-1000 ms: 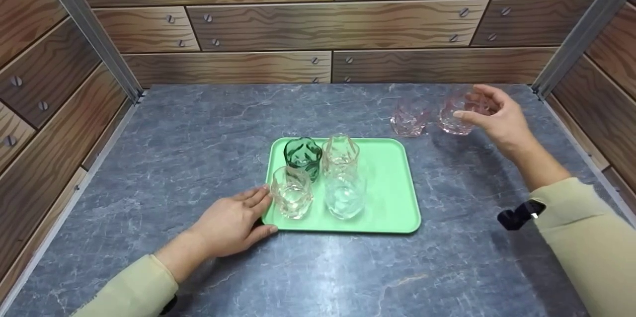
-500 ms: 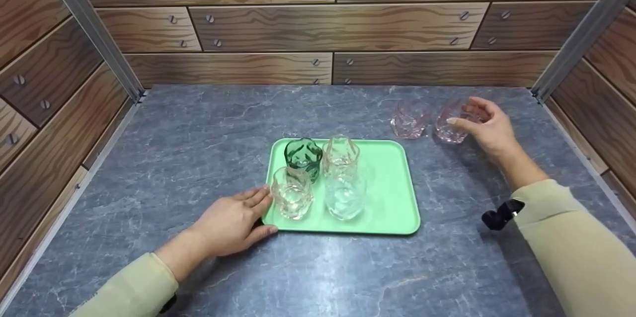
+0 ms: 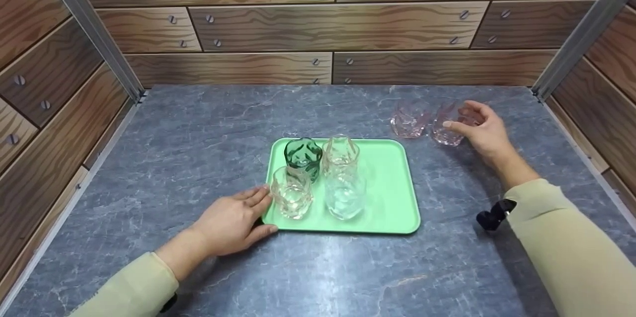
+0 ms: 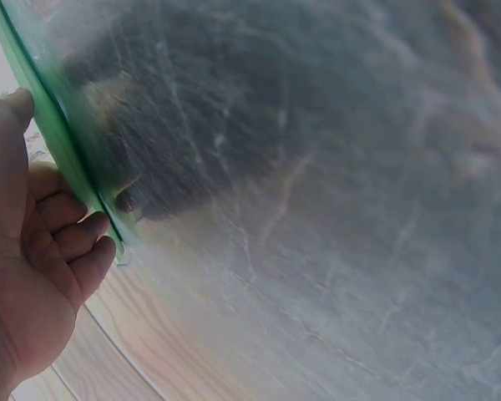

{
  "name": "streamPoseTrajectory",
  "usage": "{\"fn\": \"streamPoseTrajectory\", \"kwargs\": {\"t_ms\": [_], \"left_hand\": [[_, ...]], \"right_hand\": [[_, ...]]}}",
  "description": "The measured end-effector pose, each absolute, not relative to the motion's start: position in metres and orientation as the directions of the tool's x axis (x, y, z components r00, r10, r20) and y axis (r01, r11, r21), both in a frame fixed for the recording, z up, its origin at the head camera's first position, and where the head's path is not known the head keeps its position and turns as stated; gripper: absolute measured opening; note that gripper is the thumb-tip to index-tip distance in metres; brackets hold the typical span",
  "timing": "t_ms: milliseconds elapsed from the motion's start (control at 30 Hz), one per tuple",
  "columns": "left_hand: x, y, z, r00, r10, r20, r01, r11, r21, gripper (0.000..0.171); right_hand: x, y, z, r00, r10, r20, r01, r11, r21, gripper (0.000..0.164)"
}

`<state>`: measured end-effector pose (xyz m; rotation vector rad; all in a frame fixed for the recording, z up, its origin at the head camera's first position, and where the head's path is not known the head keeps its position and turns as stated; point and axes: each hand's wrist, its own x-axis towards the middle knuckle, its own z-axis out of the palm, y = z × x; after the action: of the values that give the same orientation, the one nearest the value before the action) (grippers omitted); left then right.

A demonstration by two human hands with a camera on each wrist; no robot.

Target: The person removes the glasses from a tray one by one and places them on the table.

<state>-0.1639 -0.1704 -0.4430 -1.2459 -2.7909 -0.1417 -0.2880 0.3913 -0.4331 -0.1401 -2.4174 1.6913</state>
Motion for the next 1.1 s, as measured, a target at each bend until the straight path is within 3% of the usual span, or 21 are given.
{"fn": "streamPoseTrajectory", "kwargs": {"t_ms": [700,933,1100], "left_hand": [[-0.164,-0.17,-0.444,-0.672,0.733,0.108,0.74,0.671,0.048,0.073],[-0.164,-0.171,-0.443,-0.67,0.735,0.106,0.742,0.67,0.04,0.073],[-0.164,-0.171,-0.443,-0.671,0.735,0.098,0.741,0.67,0.042,0.072]], "right_hand": [[-0.292,0.39,-0.435,-0.986,0.153,0.067,-0.005,0.372,-0.928,0.091],[-0.29,0.395,-0.424,-0.996,0.088,0.021,0.017,0.411,-0.912,0.106],[-0.28,0.397,-0.408,-0.992,0.104,0.072,-0.025,0.402,-0.915,0.107]]}}
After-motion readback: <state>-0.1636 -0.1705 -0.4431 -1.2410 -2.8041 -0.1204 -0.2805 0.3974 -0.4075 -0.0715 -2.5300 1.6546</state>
